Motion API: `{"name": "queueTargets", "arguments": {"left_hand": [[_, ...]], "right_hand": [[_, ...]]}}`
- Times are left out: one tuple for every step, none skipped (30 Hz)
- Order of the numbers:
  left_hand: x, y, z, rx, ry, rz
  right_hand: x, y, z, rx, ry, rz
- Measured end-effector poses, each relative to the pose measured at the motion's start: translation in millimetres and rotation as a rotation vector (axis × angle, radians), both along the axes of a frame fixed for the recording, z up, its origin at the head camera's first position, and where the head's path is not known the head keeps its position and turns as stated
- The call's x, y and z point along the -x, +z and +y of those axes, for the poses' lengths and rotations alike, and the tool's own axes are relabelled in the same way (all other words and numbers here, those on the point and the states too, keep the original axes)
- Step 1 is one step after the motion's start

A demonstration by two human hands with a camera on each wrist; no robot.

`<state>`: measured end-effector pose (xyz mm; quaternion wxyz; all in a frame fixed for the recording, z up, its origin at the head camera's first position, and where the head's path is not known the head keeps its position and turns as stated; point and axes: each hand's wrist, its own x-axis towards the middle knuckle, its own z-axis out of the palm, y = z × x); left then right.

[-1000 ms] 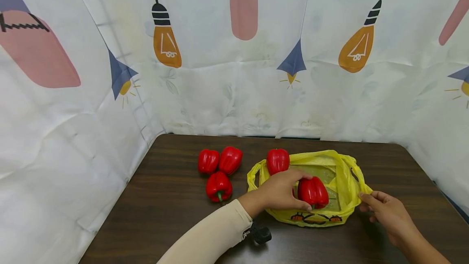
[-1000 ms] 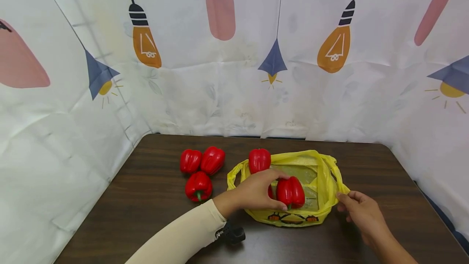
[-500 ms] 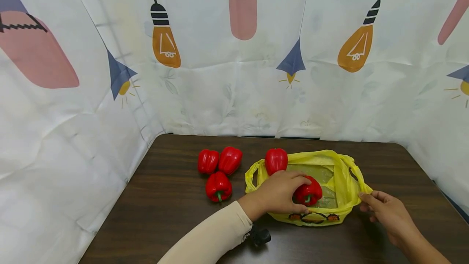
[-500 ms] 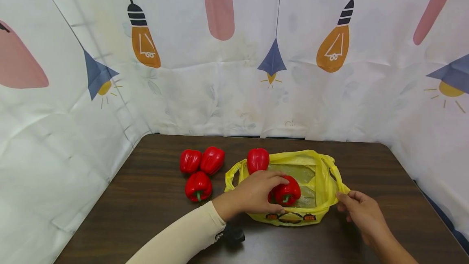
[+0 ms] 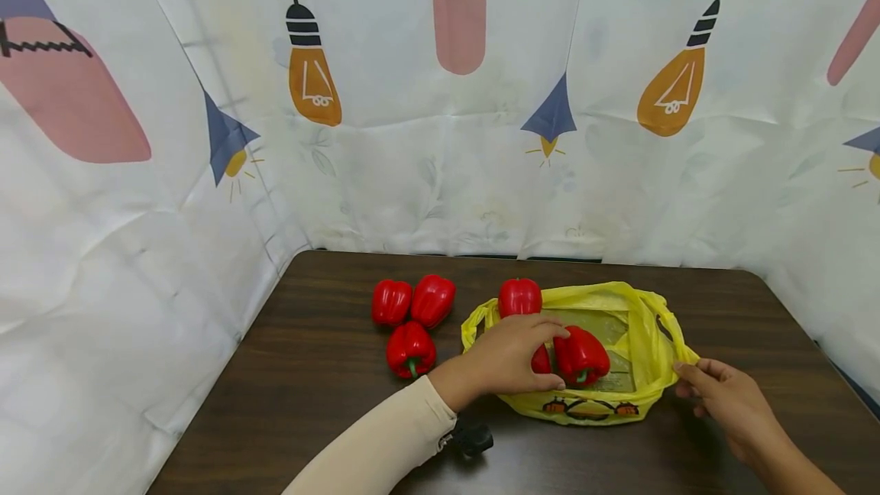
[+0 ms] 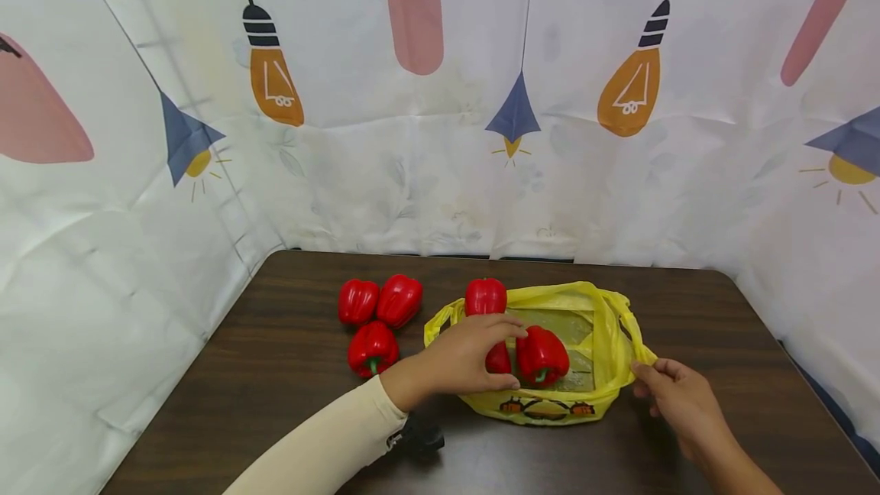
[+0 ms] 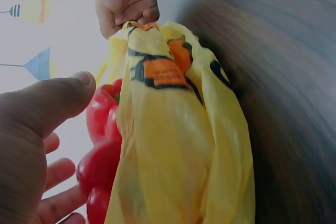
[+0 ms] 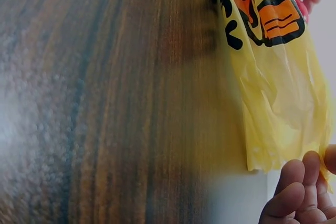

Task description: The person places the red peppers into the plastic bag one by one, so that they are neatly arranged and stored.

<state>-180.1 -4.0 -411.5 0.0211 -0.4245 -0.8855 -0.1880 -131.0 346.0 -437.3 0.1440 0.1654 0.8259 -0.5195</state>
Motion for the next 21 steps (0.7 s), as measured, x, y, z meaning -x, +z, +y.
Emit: {"name": "queueTargets", "arguments": {"left_hand": [[-0.2,0.2,-3,-0.004,-0.002,0.0],[-0.3,0.3,-6,-0.009,-0.004,0.0],[-0.4,0.2,-9,-0.014,-0.006,0.001],[-0.5,0.2,-12,-0.02,-0.008,-0.001],[-0.5,0.1,-15,-0.028,-0.01,-0.006],[-0.6,0.2,-19,-0.035,-0.01,-0.011],[-0.7,0.3,-22,-0.041,-0.009,-0.016],[-0.9,0.7,-26,-0.048,-0.006,-0.026],[-1.1,0.9,-29,-0.053,-0.001,-0.034],[-1.3,1.2,-33,-0.055,0.004,-0.041],[-1.6,1.6,-36,-0.056,0.011,-0.05],[-1.8,1.9,-40,-0.057,0.017,-0.056],[-1.8,1.9,-44,-0.057,0.023,-0.061],[-2.0,2.4,-47,-0.06,0.03,-0.067],[-2.1,2.7,-51,-0.061,0.035,-0.067],[-2.3,3.4,-54,-0.066,0.041,-0.069],[-2.3,4.0,-58,-0.074,0.044,-0.073],[-2.4,4.5,-62,-0.081,0.045,-0.073],[-2.5,5.3,-65,-0.087,0.047,-0.075],[-2.8,6.3,-69,-0.095,0.049,-0.081],[-2.9,7.0,-72,-0.1,0.051,-0.086]], "right_hand": [[-0.2,0.4,0,0.0,-0.001,-0.002],[-0.4,0.8,1,0.0,-0.003,-0.003],[-0.6,1.1,1,0.0,-0.003,-0.005],[-0.9,1.4,2,-0.001,-0.003,-0.006],[-1.0,1.7,2,0.0,-0.004,-0.006],[-1.0,1.8,2,0.0,-0.003,-0.005],[-1.0,1.9,3,0.001,-0.002,-0.004],[-0.8,1.8,3,0.002,0.0,-0.003],[-0.7,1.6,2,0.003,0.002,-0.002],[-0.5,1.5,2,0.004,0.002,-0.002],[-0.4,1.4,2,0.005,0.003,-0.002],[-0.4,1.2,2,0.004,0.003,-0.001],[-0.4,1.1,2,0.004,0.003,0.0],[-0.5,1.0,2,0.003,0.004,0.0],[-0.6,1.0,1,0.003,0.003,0.0],[-0.8,0.9,1,0.001,0.003,0.001],[-1.0,0.9,1,0.0,0.003,0.002],[-1.1,0.9,1,-0.001,0.003,0.003],[-1.1,0.9,1,-0.002,0.003,0.004],[-1.2,0.9,1,-0.003,0.002,0.004],[-1.2,1.0,1,-0.003,0.001,0.005]]}}
